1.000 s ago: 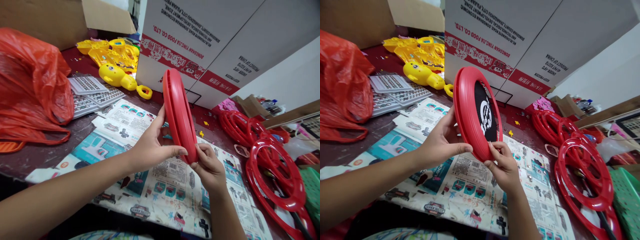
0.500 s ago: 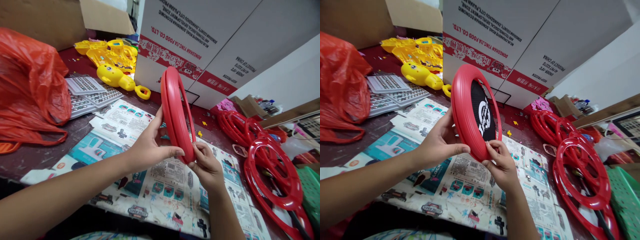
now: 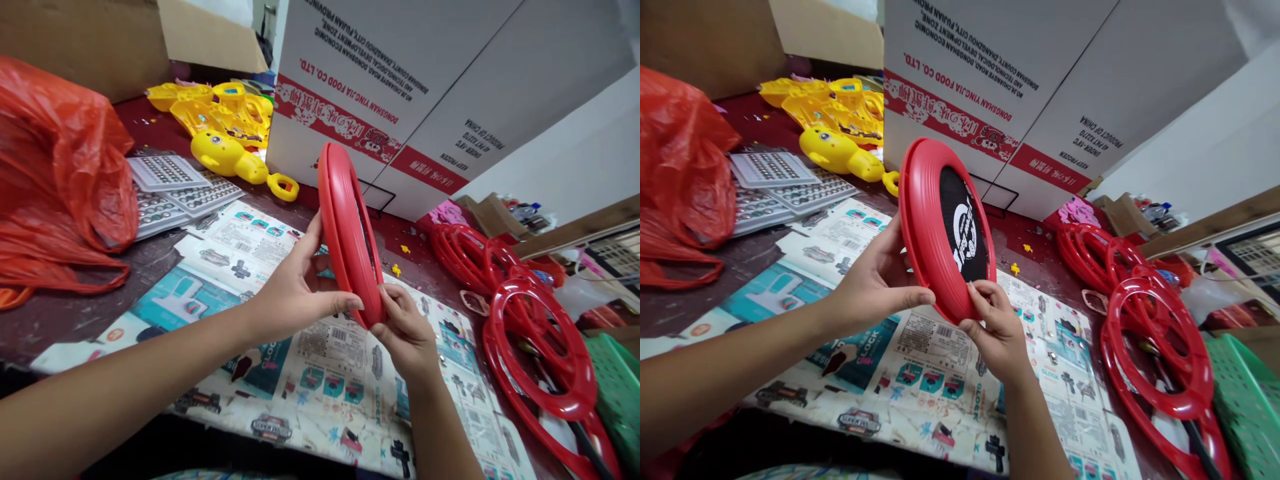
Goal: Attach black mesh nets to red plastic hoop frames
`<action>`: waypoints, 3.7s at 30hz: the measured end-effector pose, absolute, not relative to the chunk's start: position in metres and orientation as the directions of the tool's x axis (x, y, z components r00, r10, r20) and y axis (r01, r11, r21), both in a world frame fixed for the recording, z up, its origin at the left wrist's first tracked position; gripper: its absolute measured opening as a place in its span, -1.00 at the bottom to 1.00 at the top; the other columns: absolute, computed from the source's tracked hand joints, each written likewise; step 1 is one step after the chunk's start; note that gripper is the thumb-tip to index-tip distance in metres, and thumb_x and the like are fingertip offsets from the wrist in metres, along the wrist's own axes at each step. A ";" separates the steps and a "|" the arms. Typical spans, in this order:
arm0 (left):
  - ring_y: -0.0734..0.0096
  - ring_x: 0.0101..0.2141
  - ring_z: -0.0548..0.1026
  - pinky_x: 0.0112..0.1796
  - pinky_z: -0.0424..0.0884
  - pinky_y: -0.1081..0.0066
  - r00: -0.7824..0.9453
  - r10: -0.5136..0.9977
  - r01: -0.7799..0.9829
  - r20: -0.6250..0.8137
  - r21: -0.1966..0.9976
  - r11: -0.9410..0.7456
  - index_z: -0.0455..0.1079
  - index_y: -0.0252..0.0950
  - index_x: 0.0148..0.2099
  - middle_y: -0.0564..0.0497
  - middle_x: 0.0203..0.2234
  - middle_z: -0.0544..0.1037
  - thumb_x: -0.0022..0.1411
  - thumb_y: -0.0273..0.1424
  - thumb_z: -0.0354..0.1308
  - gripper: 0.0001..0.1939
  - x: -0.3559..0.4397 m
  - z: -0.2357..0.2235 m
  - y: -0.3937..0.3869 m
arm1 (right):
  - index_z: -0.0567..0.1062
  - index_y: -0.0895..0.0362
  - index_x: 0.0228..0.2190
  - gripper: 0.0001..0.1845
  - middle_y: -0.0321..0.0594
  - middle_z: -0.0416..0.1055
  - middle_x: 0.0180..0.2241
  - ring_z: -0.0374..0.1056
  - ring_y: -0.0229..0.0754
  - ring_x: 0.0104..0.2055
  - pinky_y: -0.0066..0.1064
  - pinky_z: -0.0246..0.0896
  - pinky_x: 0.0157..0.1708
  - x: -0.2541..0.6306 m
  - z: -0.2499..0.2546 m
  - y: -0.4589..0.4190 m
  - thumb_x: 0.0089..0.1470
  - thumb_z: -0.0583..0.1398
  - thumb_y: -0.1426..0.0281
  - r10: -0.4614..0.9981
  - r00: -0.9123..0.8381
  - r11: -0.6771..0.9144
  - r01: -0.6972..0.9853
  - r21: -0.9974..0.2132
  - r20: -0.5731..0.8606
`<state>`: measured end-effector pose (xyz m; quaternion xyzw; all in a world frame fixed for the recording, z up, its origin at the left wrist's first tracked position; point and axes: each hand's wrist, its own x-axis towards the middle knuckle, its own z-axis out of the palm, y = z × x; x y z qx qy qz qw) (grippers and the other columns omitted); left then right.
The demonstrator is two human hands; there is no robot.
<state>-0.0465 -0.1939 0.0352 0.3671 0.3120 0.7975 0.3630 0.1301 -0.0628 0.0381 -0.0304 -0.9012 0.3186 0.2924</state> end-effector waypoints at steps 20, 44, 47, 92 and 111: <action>0.08 -0.03 0.51 -0.03 0.54 0.13 -0.448 0.820 -0.330 0.357 0.786 -0.522 -0.25 0.00 0.42 -0.08 0.05 0.46 -0.03 -0.43 0.43 0.16 -0.045 0.033 -0.197 | 0.31 -0.25 0.17 -0.42 -0.18 0.35 -0.02 0.33 -0.12 0.00 -0.18 0.31 0.00 0.130 0.043 -0.065 0.16 0.21 0.42 0.210 -0.821 0.835 -0.132 -0.533 0.531; 0.03 -0.02 0.51 -0.09 0.57 0.16 -0.438 0.837 -0.370 0.327 0.783 -0.499 -0.20 0.03 0.40 -0.06 0.01 0.49 -0.05 -0.43 0.44 0.15 -0.046 0.036 -0.198 | 0.29 -0.27 0.17 -0.38 -0.19 0.32 -0.01 0.31 -0.15 0.00 -0.23 0.31 -0.02 0.127 0.041 -0.069 0.15 0.22 0.46 0.196 -0.824 0.836 -0.144 -0.530 0.532; 0.05 -0.03 0.52 -0.08 0.56 0.17 -0.443 0.834 -0.379 0.328 0.775 -0.506 -0.22 0.02 0.41 -0.03 -0.07 0.53 -0.03 -0.44 0.43 0.14 -0.046 0.034 -0.197 | 0.31 -0.26 0.16 -0.40 -0.19 0.32 -0.04 0.32 -0.17 -0.03 -0.27 0.32 -0.05 0.127 0.043 -0.070 0.15 0.22 0.45 0.201 -0.828 0.830 -0.141 -0.540 0.524; 0.10 0.03 0.46 0.02 0.44 0.12 -0.393 0.872 -0.446 0.292 0.769 -0.458 -0.15 -0.13 0.35 -0.17 0.06 0.43 0.08 -0.32 0.36 -0.05 -0.032 0.031 -0.196 | 0.29 -0.14 0.21 -0.40 -0.11 0.40 -0.10 0.41 -0.15 -0.10 -0.35 0.42 -0.16 0.136 0.050 -0.066 0.17 0.19 0.46 0.109 -0.872 0.939 -0.067 -0.337 0.478; 0.32 -0.19 0.51 -0.15 0.44 0.35 -0.716 0.688 -0.156 0.116 0.935 -0.320 0.25 -0.29 -0.03 0.00 -0.18 0.54 0.08 -0.29 0.25 -0.57 -0.040 0.022 -0.182 | 0.43 0.18 0.02 -0.59 0.04 0.44 -0.11 0.34 0.01 -0.08 -0.06 0.38 -0.12 0.118 0.021 -0.092 0.16 0.22 0.32 0.030 -0.827 0.999 0.015 -0.031 0.561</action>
